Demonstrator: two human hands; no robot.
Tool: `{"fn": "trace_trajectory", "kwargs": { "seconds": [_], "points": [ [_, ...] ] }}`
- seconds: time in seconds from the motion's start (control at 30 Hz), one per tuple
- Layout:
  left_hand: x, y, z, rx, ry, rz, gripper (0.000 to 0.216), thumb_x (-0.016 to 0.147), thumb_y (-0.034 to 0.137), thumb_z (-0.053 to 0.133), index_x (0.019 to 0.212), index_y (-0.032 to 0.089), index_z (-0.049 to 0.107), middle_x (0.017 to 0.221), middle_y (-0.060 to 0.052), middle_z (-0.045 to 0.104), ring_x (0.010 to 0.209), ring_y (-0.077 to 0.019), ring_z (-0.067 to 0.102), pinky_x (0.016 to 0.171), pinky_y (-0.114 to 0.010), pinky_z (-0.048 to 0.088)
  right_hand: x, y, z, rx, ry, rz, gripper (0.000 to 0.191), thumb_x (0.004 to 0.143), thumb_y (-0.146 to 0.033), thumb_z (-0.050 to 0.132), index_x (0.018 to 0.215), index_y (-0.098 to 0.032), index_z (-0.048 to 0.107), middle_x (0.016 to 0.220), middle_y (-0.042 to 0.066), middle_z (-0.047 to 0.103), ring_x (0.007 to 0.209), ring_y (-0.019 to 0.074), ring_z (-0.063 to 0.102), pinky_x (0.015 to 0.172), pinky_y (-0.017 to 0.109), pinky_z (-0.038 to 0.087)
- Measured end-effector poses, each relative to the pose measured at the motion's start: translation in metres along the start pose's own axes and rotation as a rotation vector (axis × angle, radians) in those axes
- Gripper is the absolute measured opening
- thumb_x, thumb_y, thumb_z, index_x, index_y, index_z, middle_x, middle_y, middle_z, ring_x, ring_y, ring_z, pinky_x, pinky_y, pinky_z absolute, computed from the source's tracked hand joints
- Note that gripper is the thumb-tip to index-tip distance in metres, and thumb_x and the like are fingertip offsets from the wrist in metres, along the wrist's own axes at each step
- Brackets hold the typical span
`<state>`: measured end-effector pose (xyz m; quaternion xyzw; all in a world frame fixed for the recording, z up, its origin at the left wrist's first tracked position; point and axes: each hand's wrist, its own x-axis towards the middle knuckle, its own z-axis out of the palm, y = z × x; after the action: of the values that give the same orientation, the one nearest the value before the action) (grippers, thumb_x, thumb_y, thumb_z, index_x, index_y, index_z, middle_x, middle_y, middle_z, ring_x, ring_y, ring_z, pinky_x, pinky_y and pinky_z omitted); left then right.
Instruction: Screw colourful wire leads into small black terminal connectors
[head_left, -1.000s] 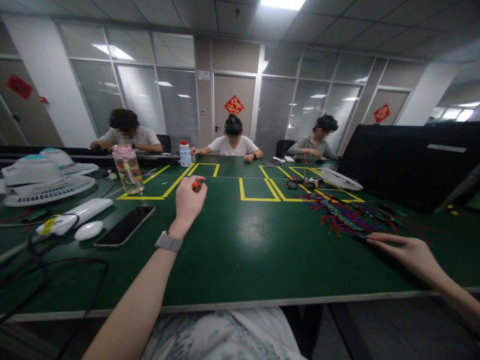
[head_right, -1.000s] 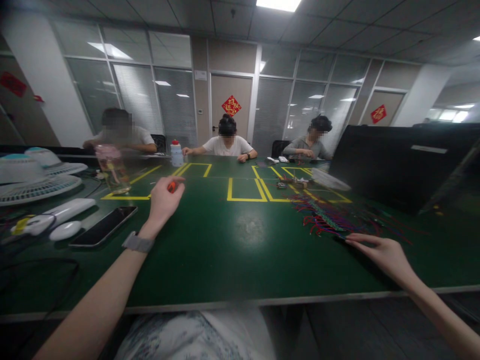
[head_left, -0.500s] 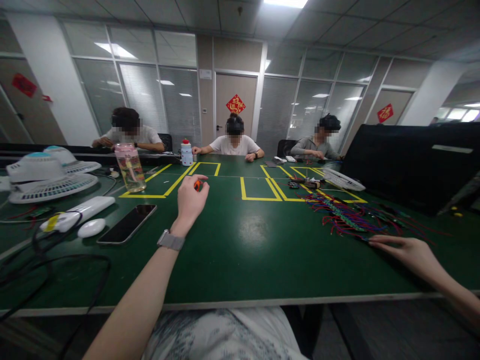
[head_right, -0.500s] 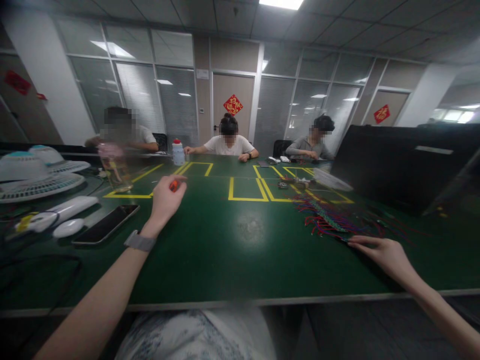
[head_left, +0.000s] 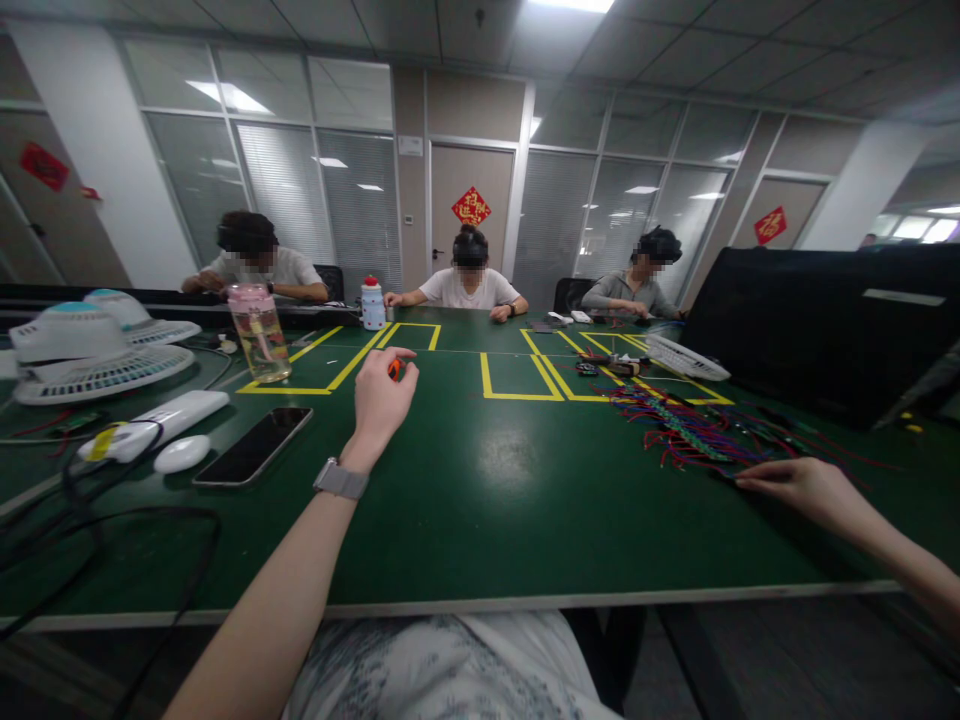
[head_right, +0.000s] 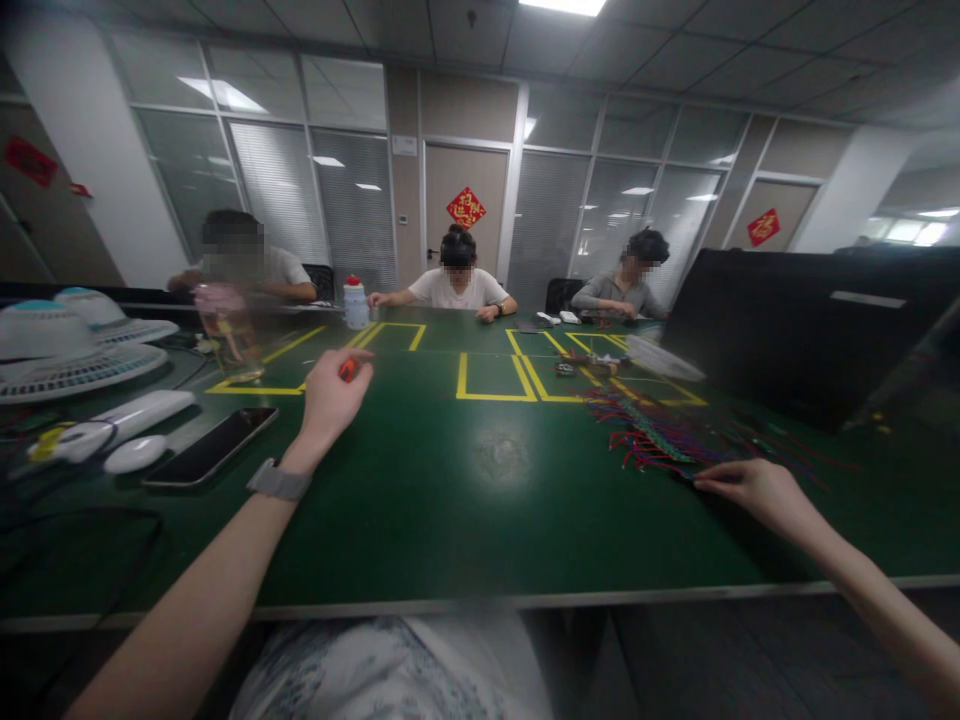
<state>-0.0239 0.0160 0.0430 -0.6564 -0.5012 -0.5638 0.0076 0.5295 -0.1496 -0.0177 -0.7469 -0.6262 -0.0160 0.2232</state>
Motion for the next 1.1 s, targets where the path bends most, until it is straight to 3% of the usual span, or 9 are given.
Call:
{"fn": "trace_trajectory", "kwargs": {
  "seconds": [0.53, 0.87, 1.1],
  "points": [
    [0.0005, -0.0021, 0.0008, 0.009, -0.009, 0.005, 0.018, 0.08, 0.024, 0.054, 0.09, 0.02, 0.068, 0.088, -0.004, 0.061, 0.082, -0.0193, 0.058, 0.081, -0.031, 0.046, -0.0031, -0.0053, -0.0013, -0.045, -0.027, 0.14, 0.009, 0.06, -0.031, 0.079, 0.066, -0.024, 0.08, 0.075, 0.006, 0.077, 0.075, 0.0281, 0.072, 0.068, 0.029, 0.049],
    [-0.0002, -0.0021, 0.0005, -0.002, -0.008, 0.014, 0.018, 0.08, 0.024, 0.054, 0.09, 0.02, 0.068, 0.089, -0.004, 0.062, 0.082, -0.0191, 0.058, 0.08, -0.031, 0.046, -0.0068, -0.0032, -0.0048, -0.029, -0.035, 0.193, 0.015, 0.061, -0.037, 0.08, 0.068, -0.024, 0.08, 0.076, 0.008, 0.076, 0.074, 0.0272, 0.071, 0.062, 0.028, 0.048],
    [0.0, -0.0045, 0.0012, -0.002, -0.013, 0.023, 0.018, 0.08, 0.025, 0.055, 0.09, 0.02, 0.069, 0.09, -0.004, 0.062, 0.081, -0.0188, 0.058, 0.079, -0.031, 0.046, -0.005, -0.0003, -0.0058, -0.053, -0.05, 0.124, 0.023, 0.062, -0.043, 0.076, 0.071, -0.023, 0.081, 0.075, 0.009, 0.076, 0.071, 0.028, 0.071, 0.057, 0.029, 0.047]
  ]
}}
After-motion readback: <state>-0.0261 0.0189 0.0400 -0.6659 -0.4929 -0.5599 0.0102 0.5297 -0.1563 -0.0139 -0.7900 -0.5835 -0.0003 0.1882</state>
